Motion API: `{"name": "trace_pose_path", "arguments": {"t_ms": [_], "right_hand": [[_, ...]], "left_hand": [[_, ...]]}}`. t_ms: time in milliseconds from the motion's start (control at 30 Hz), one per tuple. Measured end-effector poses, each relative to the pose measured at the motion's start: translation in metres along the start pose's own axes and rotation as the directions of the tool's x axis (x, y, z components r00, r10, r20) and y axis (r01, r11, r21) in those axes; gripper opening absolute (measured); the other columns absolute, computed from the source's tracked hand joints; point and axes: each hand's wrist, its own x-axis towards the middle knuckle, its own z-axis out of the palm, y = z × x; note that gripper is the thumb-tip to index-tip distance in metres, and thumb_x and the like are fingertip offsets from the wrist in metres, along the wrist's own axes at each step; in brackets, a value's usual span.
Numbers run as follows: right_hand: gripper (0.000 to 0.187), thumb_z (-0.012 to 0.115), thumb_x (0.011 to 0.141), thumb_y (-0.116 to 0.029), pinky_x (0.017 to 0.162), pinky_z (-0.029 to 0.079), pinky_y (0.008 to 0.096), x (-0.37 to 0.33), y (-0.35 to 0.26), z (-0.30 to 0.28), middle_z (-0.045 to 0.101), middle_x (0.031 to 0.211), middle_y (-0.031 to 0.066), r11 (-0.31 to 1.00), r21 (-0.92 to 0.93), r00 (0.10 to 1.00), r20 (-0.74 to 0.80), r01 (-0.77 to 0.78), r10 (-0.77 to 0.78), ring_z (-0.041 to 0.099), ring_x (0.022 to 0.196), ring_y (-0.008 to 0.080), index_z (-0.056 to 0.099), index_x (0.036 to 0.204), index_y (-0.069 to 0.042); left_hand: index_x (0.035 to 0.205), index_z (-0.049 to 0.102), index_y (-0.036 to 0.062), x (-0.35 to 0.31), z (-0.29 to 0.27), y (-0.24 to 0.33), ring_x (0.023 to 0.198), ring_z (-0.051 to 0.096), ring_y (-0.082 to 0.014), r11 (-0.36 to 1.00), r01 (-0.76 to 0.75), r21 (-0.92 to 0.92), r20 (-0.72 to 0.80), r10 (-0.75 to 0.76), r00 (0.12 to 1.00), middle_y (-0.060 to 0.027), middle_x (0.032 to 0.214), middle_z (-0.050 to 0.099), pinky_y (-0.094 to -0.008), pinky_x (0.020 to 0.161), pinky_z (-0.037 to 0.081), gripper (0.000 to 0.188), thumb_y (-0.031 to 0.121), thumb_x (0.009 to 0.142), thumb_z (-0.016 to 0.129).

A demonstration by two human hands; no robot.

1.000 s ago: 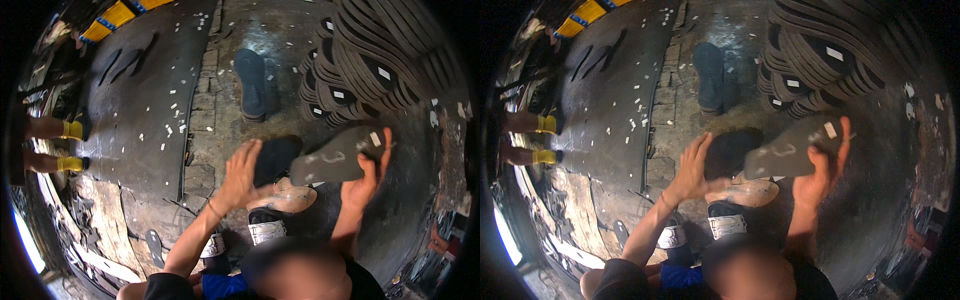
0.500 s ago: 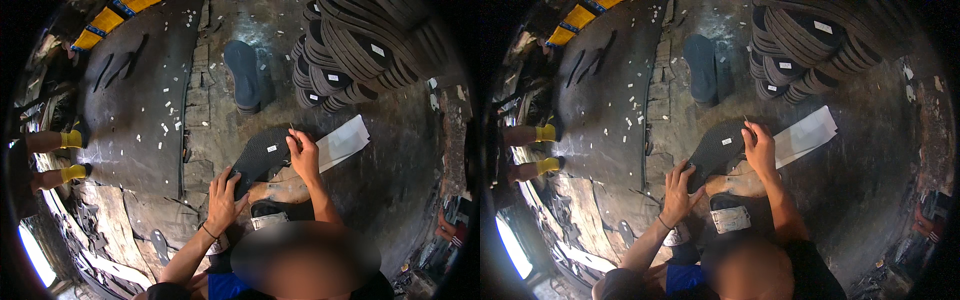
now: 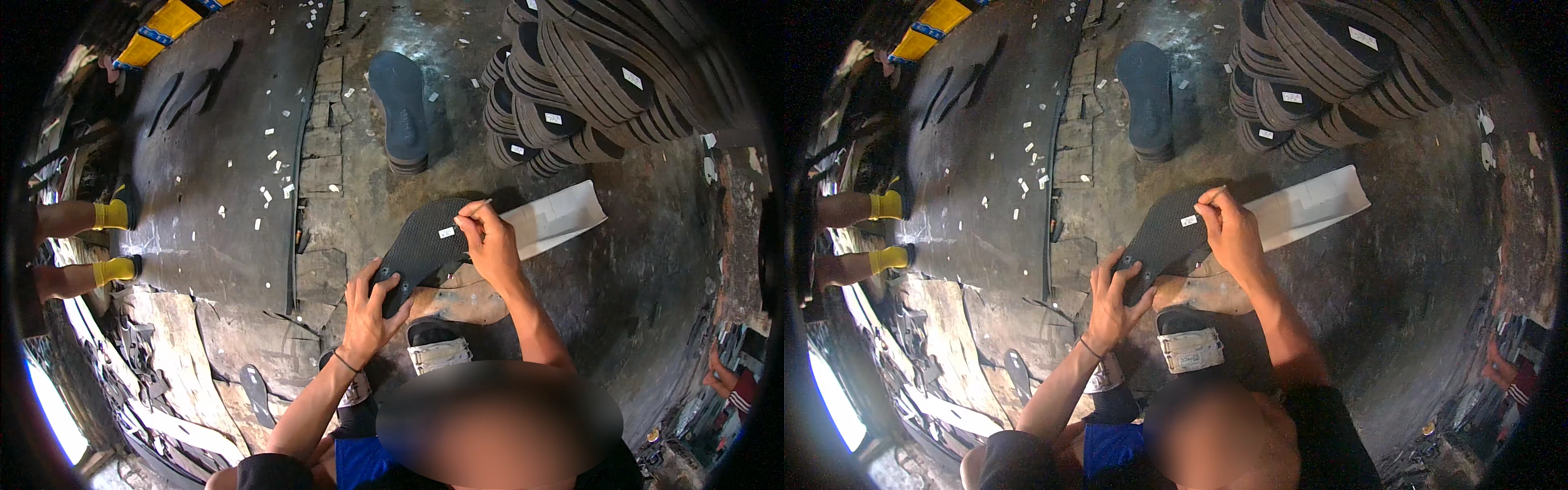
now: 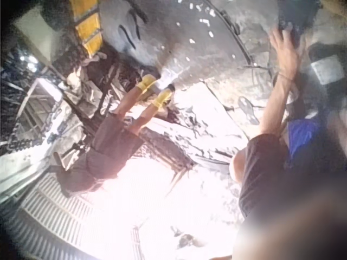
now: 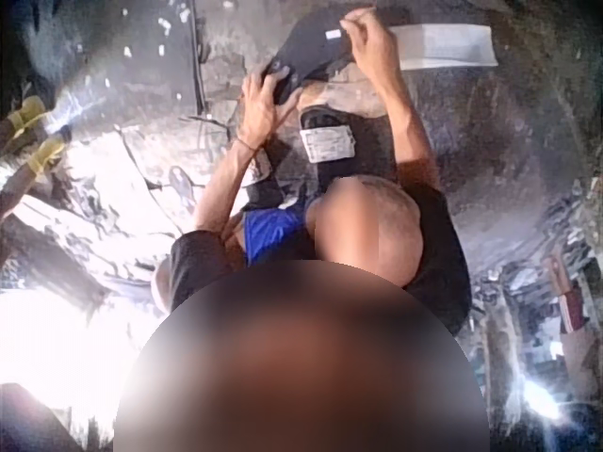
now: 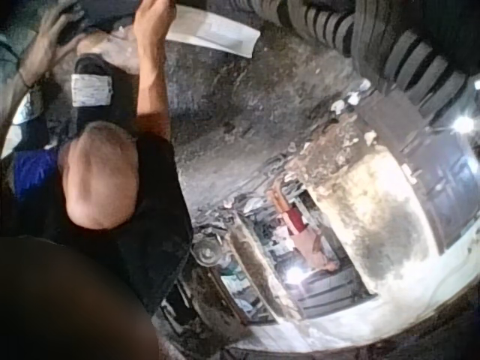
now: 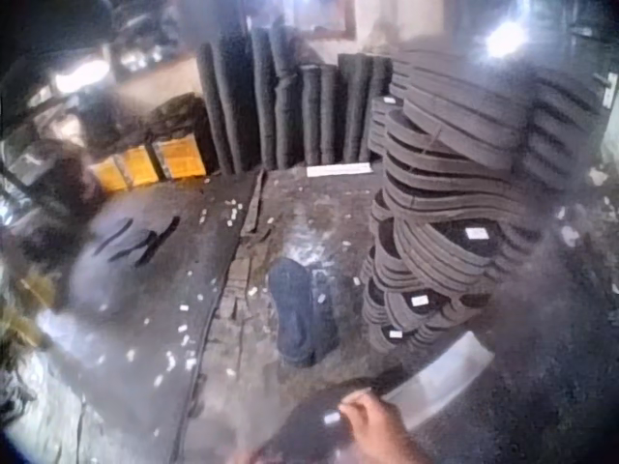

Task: The person sits on the floor and applies small white labels to black shoe soles one at a time. They peel labels from a sheet, press them onto each sole, and stack the labeled soles into a pile.

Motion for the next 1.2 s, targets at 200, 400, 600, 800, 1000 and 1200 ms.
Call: {"name": "trace_pose_path", "arguments": {"t_ms": [200, 400, 600, 800, 1000, 1200], "right_hand": [[0.008, 0.07, 0.099, -0.009, 0.064, 0.051, 0.0306, -0.01, -0.044, 0.024, 0.072, 0.083, 0.0077, 0.984, 0.154, 0.993, 0.099, -0.084, 0.069, 0.067, 0.072, 0.0131, 0.067, 0.103, -0.003], [0.011, 0.068, 0.099, -0.016, 0.069, 0.054, 0.0439, -0.022, -0.066, 0.067, 0.072, 0.088, 0.0138, 0.993, 0.097, 0.944, 0.316, 0.071, -0.098, 0.07, 0.082, 0.0367, 0.066, 0.099, -0.005], [0.007, 0.073, 0.095, -0.008, 0.065, 0.054, 0.037, -0.044, -0.061, 0.042, 0.072, 0.089, 0.0109, 0.988, -0.088, 0.92, 0.382, 0.129, -0.086, 0.07, 0.076, 0.0266, 0.069, 0.097, -0.002], [0.012, 0.073, 0.098, -0.016, 0.065, 0.049, 0.0284, -0.046, -0.057, 0.022, 0.076, 0.093, 0.0039, 0.982, 0.184, 0.994, 0.112, -0.035, 0.014, 0.068, 0.076, 0.0129, 0.071, 0.103, -0.006], [0.021, 0.066, 0.104, -0.02, 0.075, 0.052, 0.0299, -0.029, -0.027, -0.008, 0.074, 0.1, 0.0055, 0.97, 0.169, 0.971, -0.133, -0.173, 0.196, 0.068, 0.083, 0.0141, 0.069, 0.119, -0.006], [0.026, 0.062, 0.105, -0.015, 0.075, 0.055, 0.0297, -0.015, 0.001, -0.005, 0.068, 0.111, 0.009, 0.976, -0.071, 0.975, -0.092, -0.207, 0.201, 0.07, 0.088, 0.0177, 0.067, 0.129, -0.005]], "left_hand": [[0.129, 0.054, 0.0075, -0.007, 0.009, -0.008, 0.133, 0.048, -0.0434, 1.0, -0.022, -0.013, -0.033, 0.022, 0.999, -0.0243, 0.147, 0.047, -0.0545, 0.109, 0.04, 0.066, 0.019, 0.075, 0.091], [0.121, 0.053, 0.0043, -0.007, 0.011, -0.013, 0.133, 0.049, -0.0429, 0.997, -0.051, -0.056, -0.075, 0.047, 0.996, -0.0237, 0.149, 0.047, -0.0523, 0.11, 0.04, 0.062, 0.015, 0.073, 0.091], [0.121, 0.054, 0.005, -0.006, 0.012, -0.01, 0.13, 0.05, -0.043, 0.996, 0.025, -0.089, -0.067, -0.031, 0.997, -0.0239, 0.149, 0.048, -0.0522, 0.108, 0.041, 0.059, 0.016, 0.075, 0.089], [0.121, 0.053, 0.0033, 0.001, -0.02, -0.016, 0.127, 0.052, -0.0408, 0.994, 0.011, -0.105, -0.209, -0.032, 0.977, -0.0243, 0.145, 0.051, -0.0511, 0.108, 0.041, 0.056, 0.013, 0.076, 0.086], [0.125, 0.057, 0.0039, 0.005, -0.052, -0.031, 0.13, 0.05, -0.0401, 0.973, 0.228, -0.026, -0.296, -0.225, 0.928, -0.0227, 0.143, 0.054, -0.0495, 0.109, 0.041, 0.056, 0.014, 0.078, 0.085], [0.125, 0.059, 0.0042, -0.006, -0.009, -0.005, 0.131, 0.049, -0.04, 0.995, 0.058, -0.084, -0.118, -0.068, 0.991, -0.021, 0.145, 0.053, -0.0502, 0.111, 0.04, 0.058, 0.016, 0.076, 0.087]]}}
